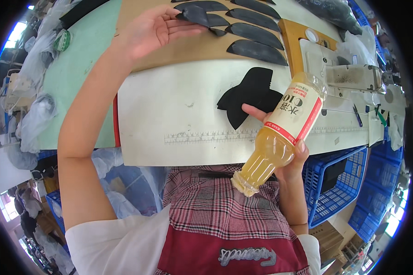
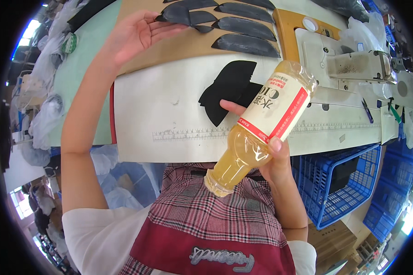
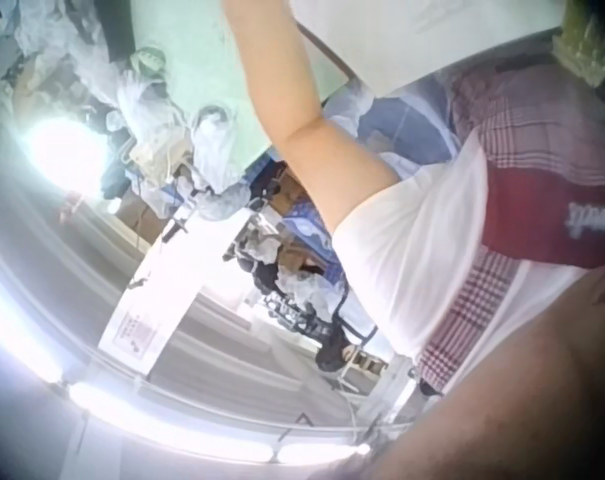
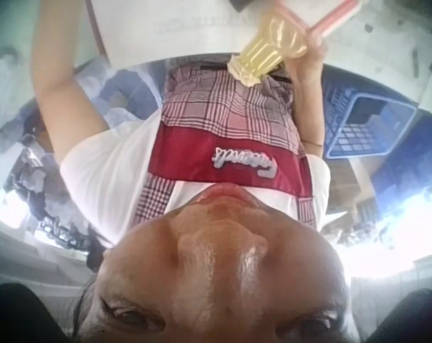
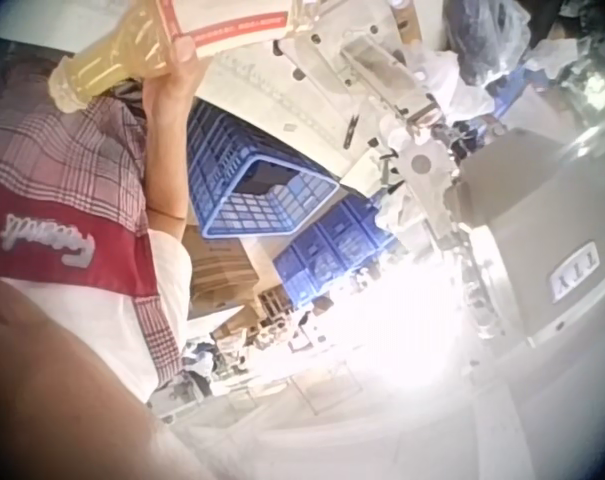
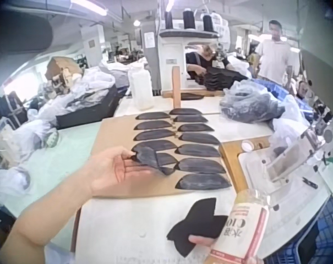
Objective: The person applies a yellow liquid from a plastic bottle onto the edges of black semi-circular fabric pieces. They handle the pieces one at a time, applying the liquid along the curved edge and then placing the treated piece onto a cardboard sheet. The process is repeated for multiple pieces throughout the clip.
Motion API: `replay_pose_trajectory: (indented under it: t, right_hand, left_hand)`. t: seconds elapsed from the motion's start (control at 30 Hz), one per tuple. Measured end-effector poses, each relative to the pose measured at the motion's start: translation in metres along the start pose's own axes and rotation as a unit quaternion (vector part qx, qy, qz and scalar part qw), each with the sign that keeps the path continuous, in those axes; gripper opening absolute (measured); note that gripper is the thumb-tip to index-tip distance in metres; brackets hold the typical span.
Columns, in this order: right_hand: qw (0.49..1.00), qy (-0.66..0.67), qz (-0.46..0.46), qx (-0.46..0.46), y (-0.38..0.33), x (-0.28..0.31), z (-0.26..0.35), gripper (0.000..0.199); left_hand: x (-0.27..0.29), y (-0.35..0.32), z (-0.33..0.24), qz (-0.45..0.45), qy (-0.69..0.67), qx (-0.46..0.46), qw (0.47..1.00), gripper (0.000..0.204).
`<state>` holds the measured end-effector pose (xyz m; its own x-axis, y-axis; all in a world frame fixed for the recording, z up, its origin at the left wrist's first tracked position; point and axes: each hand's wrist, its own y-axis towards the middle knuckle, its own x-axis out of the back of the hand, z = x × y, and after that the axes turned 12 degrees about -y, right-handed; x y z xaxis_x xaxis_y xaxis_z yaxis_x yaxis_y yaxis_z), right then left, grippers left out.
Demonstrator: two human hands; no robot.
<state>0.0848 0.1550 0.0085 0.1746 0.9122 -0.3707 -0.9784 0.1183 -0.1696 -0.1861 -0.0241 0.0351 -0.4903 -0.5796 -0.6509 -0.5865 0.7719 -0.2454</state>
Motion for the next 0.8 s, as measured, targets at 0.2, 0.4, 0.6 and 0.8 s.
replay_pose_trajectory:
  t: [0.2, 0.4, 0.6, 0.8]
  right_hand:
    - [1.0, -0.006, 0.0, -0.008, 0.0, 0.0, 0.001, 0.086]
    - [1.0, 0.004, -0.013, -0.005, 0.0, -0.001, -0.001, 0.084]
    - [1.0, 0.01, -0.003, 0.0, 0.001, -0.001, -0.001, 0.084]
    - [1.0, -0.006, -0.014, -0.003, 0.0, 0.002, -0.001, 0.084]
  left_hand:
    - [-0.011, -0.005, 0.009, 0.005, -0.09, -0.008, 0.996, 0.038]
    - [-0.027, 0.004, 0.01, -0.012, -0.049, -0.038, 0.998, 0.037]
    - [0.006, -0.011, 0.02, -0.003, -0.102, -0.04, 0.994, 0.033]
    - [0.023, -0.022, 0.03, -0.063, 0.053, -0.08, 0.993, 0.031]
